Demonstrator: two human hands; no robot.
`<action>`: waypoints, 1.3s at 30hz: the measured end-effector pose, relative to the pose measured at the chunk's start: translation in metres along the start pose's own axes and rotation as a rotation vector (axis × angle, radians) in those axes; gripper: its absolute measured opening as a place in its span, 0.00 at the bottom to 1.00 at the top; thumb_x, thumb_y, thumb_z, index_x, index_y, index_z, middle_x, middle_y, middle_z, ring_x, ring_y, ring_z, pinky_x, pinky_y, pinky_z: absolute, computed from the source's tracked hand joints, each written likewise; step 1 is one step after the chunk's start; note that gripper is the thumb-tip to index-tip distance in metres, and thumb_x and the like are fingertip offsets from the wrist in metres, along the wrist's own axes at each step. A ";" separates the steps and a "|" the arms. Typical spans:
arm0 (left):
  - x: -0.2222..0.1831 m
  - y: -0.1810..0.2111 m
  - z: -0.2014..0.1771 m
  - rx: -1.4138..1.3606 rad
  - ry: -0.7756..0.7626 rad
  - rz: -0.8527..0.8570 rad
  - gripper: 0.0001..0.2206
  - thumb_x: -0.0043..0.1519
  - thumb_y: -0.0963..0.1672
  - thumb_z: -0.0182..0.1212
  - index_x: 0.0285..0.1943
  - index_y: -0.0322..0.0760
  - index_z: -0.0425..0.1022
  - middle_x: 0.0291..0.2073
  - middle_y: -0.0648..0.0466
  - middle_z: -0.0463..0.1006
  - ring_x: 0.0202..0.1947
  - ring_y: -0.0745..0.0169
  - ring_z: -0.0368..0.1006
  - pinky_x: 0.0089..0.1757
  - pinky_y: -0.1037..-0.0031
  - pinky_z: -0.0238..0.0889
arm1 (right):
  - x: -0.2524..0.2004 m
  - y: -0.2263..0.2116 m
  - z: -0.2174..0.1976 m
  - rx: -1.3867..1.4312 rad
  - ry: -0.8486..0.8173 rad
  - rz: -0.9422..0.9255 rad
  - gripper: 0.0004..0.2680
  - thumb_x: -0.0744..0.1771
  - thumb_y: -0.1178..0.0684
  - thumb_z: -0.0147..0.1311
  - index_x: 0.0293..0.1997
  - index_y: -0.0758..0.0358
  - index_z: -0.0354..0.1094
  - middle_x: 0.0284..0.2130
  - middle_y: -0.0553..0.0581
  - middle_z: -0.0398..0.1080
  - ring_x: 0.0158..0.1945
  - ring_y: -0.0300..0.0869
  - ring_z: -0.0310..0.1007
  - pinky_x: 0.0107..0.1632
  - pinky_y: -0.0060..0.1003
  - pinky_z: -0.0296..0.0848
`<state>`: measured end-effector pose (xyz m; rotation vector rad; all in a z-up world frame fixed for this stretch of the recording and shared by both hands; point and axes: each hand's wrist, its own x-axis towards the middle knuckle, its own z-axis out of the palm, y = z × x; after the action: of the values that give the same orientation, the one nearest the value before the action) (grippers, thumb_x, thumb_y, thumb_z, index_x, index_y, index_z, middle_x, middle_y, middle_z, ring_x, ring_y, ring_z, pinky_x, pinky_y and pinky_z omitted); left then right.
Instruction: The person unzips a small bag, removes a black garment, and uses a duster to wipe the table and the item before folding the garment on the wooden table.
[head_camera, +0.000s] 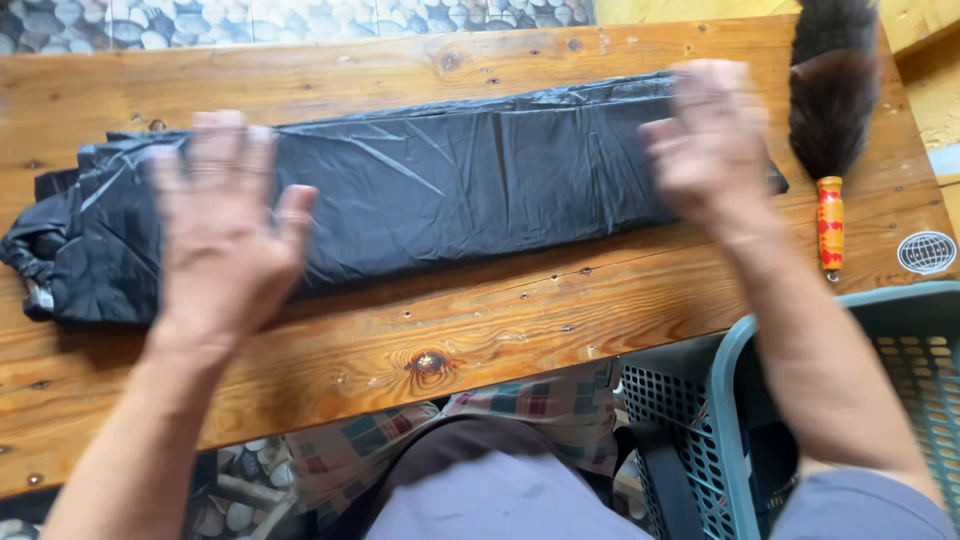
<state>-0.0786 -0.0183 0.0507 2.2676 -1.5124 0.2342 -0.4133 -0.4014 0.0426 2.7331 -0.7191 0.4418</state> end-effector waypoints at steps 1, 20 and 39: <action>0.012 0.018 0.013 -0.017 0.002 0.070 0.30 0.76 0.52 0.47 0.76 0.21 0.67 0.76 0.31 0.59 0.77 0.35 0.47 0.67 0.35 0.29 | 0.016 -0.035 0.005 0.238 0.005 -0.169 0.23 0.68 0.54 0.60 0.72 0.71 0.65 0.68 0.69 0.65 0.73 0.60 0.57 0.76 0.52 0.46; 0.012 0.011 0.065 0.073 -0.089 0.081 0.34 0.72 0.58 0.42 0.80 0.34 0.64 0.78 0.36 0.59 0.78 0.41 0.48 0.70 0.43 0.32 | 0.030 0.004 0.032 0.224 -0.518 0.068 0.28 0.71 0.30 0.24 0.79 0.52 0.41 0.77 0.55 0.41 0.79 0.55 0.32 0.73 0.61 0.23; -0.046 -0.090 0.025 0.199 0.002 -0.070 0.32 0.81 0.53 0.43 0.79 0.19 0.72 0.76 0.24 0.67 0.78 0.29 0.54 0.69 0.39 0.32 | -0.003 0.096 0.101 1.627 0.013 0.420 0.25 0.72 0.33 0.31 0.75 0.57 0.49 0.74 0.58 0.49 0.79 0.46 0.45 0.77 0.39 0.40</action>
<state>-0.0167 0.0402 -0.0100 2.4686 -1.4625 0.3816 -0.4422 -0.5149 -0.0330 3.8849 -1.3116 1.7756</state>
